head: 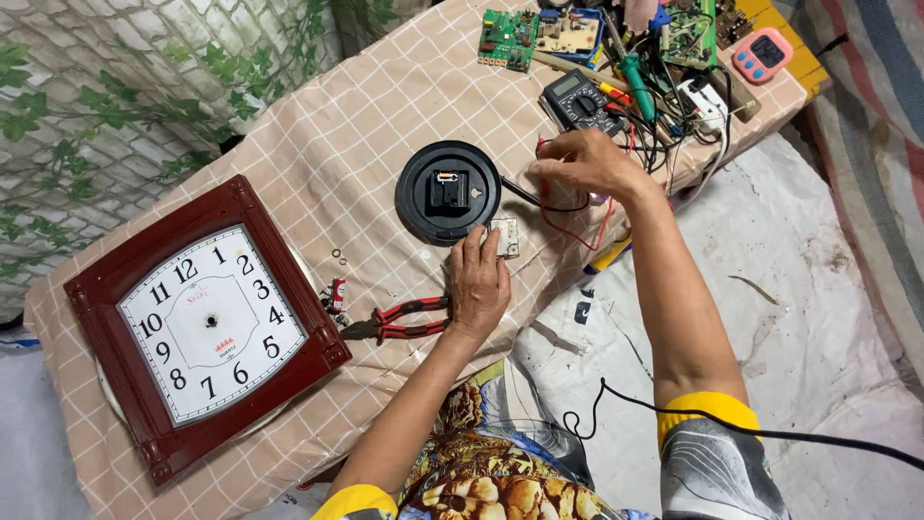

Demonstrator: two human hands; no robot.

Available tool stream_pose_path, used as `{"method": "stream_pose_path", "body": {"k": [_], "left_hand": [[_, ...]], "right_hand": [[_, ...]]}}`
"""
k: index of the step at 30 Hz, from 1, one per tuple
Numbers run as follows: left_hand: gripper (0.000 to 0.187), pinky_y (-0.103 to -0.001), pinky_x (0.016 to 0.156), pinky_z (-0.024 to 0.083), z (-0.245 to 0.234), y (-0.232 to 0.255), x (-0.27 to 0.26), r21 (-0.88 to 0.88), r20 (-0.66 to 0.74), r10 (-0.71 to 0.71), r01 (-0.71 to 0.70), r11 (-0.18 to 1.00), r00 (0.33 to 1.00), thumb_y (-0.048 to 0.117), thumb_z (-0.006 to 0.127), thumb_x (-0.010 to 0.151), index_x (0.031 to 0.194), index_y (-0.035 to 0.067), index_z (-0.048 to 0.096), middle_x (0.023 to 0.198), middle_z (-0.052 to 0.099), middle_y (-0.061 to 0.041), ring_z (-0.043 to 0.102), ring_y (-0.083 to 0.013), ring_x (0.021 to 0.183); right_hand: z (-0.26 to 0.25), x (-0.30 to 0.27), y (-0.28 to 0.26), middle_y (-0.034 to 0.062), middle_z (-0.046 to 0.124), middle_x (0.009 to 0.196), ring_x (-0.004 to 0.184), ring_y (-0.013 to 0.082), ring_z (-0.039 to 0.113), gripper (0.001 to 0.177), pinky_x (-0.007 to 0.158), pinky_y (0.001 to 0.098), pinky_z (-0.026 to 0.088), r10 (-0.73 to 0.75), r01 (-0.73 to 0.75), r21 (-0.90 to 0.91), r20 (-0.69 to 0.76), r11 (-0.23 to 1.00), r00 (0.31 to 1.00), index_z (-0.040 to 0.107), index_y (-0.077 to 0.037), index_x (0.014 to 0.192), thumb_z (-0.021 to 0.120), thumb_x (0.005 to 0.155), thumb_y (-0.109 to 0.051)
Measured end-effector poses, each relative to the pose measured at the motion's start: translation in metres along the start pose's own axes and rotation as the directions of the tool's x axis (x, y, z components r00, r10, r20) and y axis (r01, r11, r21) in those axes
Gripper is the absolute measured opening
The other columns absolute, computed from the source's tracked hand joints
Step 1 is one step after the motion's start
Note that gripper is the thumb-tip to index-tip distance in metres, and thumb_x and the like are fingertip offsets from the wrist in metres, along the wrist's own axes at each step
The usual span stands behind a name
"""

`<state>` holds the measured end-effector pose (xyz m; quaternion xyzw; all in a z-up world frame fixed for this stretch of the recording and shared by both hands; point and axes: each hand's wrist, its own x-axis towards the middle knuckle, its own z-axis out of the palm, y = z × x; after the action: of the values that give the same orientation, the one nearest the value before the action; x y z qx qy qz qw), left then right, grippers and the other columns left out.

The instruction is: The person works on a disassembled wall clock mechanism placed on a table. They use a multimeter to test the electrical connections on the clock's circuit board and then use a soldering iron to solder components on the board.

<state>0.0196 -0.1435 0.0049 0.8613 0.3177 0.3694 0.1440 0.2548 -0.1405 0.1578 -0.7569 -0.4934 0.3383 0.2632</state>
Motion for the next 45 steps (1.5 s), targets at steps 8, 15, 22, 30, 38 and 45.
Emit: {"method": "stream_pose_path", "body": {"k": [8, 15, 22, 30, 38, 45], "left_hand": [[0.054, -0.046, 0.103, 0.047, -0.009, 0.005, 0.003, 0.045, 0.073, -0.030, 0.027, 0.999, 0.997, 0.005, 0.071, 0.085, 0.137, 0.004, 0.059, 0.139, 0.053, -0.018, 0.054, -0.0360, 0.116], [0.053, -0.047, 0.102, 0.047, -0.012, 0.008, 0.005, 0.041, 0.076, -0.040, 0.037, 0.998, 0.996, 0.007, 0.070, 0.084, 0.136, 0.004, 0.059, 0.139, 0.054, -0.016, 0.054, -0.0356, 0.115], [0.053, -0.047, 0.101, 0.047, -0.011, 0.006, 0.007, 0.047, 0.079, -0.039, 0.035, 0.998, 0.996, 0.007, 0.070, 0.085, 0.136, 0.004, 0.059, 0.139, 0.054, -0.016, 0.055, -0.0348, 0.114], [0.052, -0.046, 0.102, 0.047, -0.008, 0.005, 0.005, 0.052, 0.081, -0.047, 0.043, 0.998, 0.996, 0.007, 0.070, 0.086, 0.137, 0.005, 0.059, 0.140, 0.054, -0.016, 0.054, -0.0339, 0.115], [0.051, -0.046, 0.102, 0.047, -0.009, 0.005, 0.007, 0.036, 0.073, -0.039, 0.036, 0.999, 0.997, 0.005, 0.069, 0.086, 0.136, 0.004, 0.058, 0.139, 0.054, -0.017, 0.055, -0.0347, 0.115], [0.053, -0.046, 0.103, 0.047, -0.010, 0.005, 0.005, 0.044, 0.078, -0.044, 0.040, 0.998, 0.996, 0.007, 0.070, 0.085, 0.137, 0.004, 0.059, 0.140, 0.054, -0.017, 0.055, -0.0338, 0.115]], "right_hand": [[-0.008, 0.096, 0.123, 0.0216, 0.068, 0.095, 0.076, 0.0406, 0.067, 0.015, 0.059, 0.0498, 0.056, -0.348, 0.074, -0.476, -0.518, 0.876, 0.781, 0.077, 0.003, 0.107, 0.070, 0.094, 0.002], [-0.010, 0.141, 0.146, 0.0220, 0.072, 0.093, 0.084, 0.0457, 0.070, 0.020, 0.065, 0.0572, 0.057, -0.044, -0.214, -0.645, -0.360, 0.734, 0.932, 0.076, -0.008, 0.100, 0.071, 0.099, -0.028], [-0.020, 0.135, 0.127, 0.0169, 0.077, 0.098, 0.088, 0.0380, 0.071, 0.030, 0.075, 0.0533, 0.061, -0.015, -0.183, -0.496, -0.369, 0.849, 0.929, 0.081, -0.018, 0.109, 0.071, 0.084, -0.004], [-0.023, 0.135, 0.119, 0.0171, 0.076, 0.101, 0.093, 0.0350, 0.070, 0.031, 0.079, 0.0451, 0.060, 0.054, -0.204, -0.459, -0.318, 0.865, 0.946, 0.081, -0.014, 0.111, 0.073, 0.086, 0.002], [-0.014, 0.137, 0.132, 0.0121, 0.078, 0.095, 0.085, 0.0263, 0.073, 0.034, 0.082, 0.0362, 0.062, -0.087, -0.092, -0.472, -0.344, 0.877, 0.935, 0.081, -0.009, 0.106, 0.073, 0.081, 0.013], [-0.009, 0.143, 0.145, 0.0135, 0.077, 0.087, 0.084, 0.0294, 0.073, 0.040, 0.069, 0.0365, 0.063, -0.136, -0.081, -0.507, -0.377, 0.858, 0.916, 0.082, -0.006, 0.101, 0.069, 0.072, 0.018]]}}
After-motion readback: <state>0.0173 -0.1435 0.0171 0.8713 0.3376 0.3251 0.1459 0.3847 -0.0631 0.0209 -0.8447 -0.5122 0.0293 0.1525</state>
